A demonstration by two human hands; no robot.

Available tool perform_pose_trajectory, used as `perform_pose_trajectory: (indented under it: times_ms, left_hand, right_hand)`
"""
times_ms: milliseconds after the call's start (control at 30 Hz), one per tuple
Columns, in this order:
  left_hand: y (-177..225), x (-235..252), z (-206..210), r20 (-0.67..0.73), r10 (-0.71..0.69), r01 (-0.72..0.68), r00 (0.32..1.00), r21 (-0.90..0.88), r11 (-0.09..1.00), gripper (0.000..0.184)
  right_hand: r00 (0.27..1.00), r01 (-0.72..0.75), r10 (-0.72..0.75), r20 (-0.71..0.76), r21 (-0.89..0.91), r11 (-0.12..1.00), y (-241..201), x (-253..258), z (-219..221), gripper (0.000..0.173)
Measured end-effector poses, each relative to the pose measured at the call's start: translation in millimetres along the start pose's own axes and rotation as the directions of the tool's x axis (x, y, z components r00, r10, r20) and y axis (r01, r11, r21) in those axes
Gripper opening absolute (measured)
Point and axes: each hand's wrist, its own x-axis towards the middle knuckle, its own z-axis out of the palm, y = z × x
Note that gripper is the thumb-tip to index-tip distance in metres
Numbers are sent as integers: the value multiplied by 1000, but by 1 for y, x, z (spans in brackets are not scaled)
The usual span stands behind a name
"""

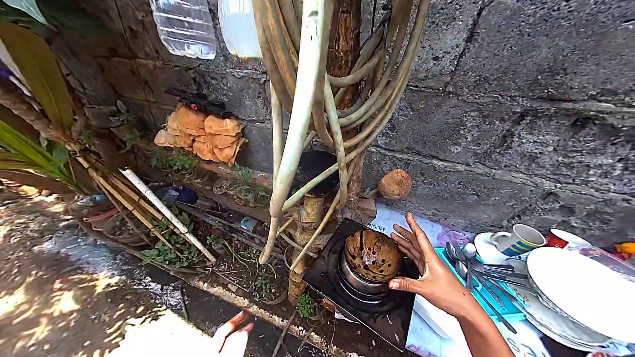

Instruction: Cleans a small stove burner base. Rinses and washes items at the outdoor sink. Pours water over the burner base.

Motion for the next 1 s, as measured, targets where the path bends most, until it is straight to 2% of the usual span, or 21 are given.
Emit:
perform_pose_trajectory:
  times_ms: [100,167,200,333,433,700,1000]
  left_hand:
    - [54,20,42,70,318,-300,946,-190,935,44]
    - [86,40,66,151,449,-406,881,-245,880,43]
    - [98,51,78,205,470,-425,859,-228,876,45]
    - [130,88,114,468,306,-314,829,-64,947,54]
    - [134,101,129,565,229,-258,792,-29,966,54]
    - [134,97,142,466,227,-185,855,-134,973,45]
    - [140,103,140,465,201,-191,862,-70,979,41]
  right_hand:
    - [999,-17,18,52,-29,999,-9,2,-5,139]
    - [995,-41,44,90,-40,998,-14,5,-7,137]
    - [992,-51,56,112,-43,998,-14,6,-7,136]
    - [984,-95,92,156,13,995,-11,7,-6,130]
    - [983,-112,107,152,24,993,-11,7,-6,129]
    - [990,-74,67,122,53,996,-2,7,-5,125]
    - [987,-88,87,136,6,996,-1,6,-5,122]
